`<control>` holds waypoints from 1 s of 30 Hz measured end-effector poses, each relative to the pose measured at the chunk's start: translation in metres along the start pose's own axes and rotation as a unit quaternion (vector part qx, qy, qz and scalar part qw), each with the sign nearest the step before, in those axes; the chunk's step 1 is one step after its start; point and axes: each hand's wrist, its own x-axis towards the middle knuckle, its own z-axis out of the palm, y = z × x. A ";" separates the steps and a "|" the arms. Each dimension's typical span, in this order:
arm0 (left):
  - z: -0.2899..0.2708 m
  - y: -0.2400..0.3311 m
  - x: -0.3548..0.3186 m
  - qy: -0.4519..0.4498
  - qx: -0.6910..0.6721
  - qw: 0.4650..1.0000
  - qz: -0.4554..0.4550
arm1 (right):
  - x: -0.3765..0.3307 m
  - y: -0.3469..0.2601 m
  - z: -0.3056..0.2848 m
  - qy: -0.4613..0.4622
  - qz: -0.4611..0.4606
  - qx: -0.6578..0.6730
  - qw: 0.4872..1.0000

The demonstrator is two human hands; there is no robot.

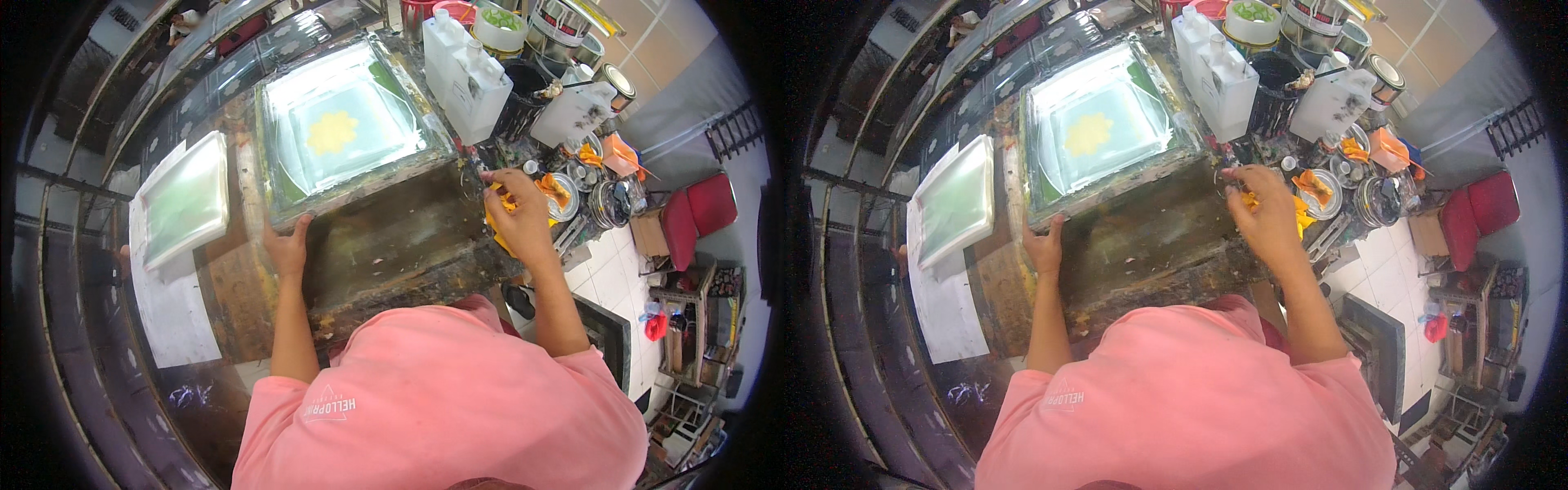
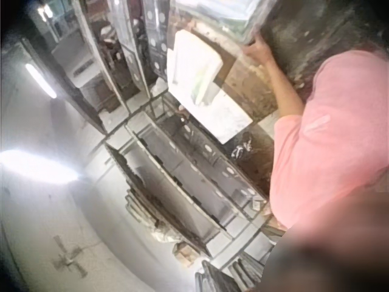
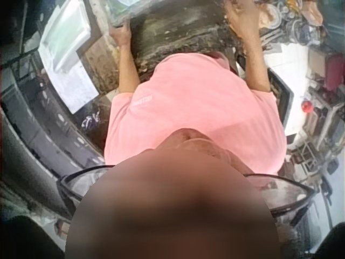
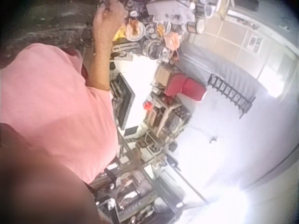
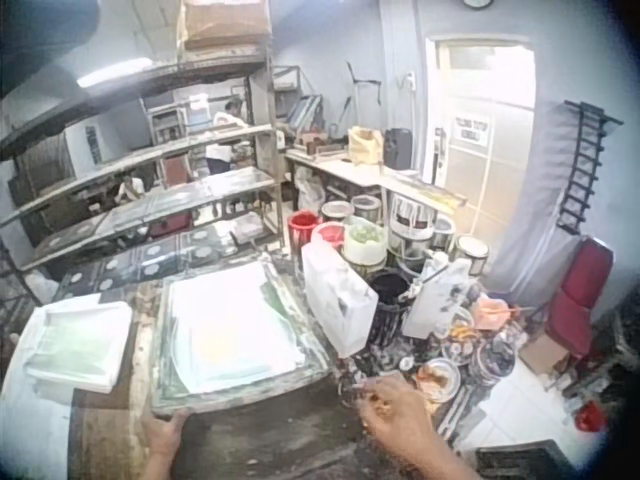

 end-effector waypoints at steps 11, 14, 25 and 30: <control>0.002 0.007 0.009 0.005 -0.081 0.997 0.011 | -0.003 -0.009 0.007 -0.050 -0.006 -0.001 0.999; 0.000 0.020 0.017 0.002 -0.147 0.989 0.007 | -0.002 -0.010 0.009 -0.051 -0.015 0.011 0.999; -0.030 0.105 0.108 0.080 -0.069 0.993 0.059 | 0.019 -0.040 0.024 -0.041 -0.054 0.085 0.994; -0.054 0.154 0.206 0.105 0.119 0.986 0.057 | 0.054 -0.052 0.037 -0.061 -0.072 0.143 0.985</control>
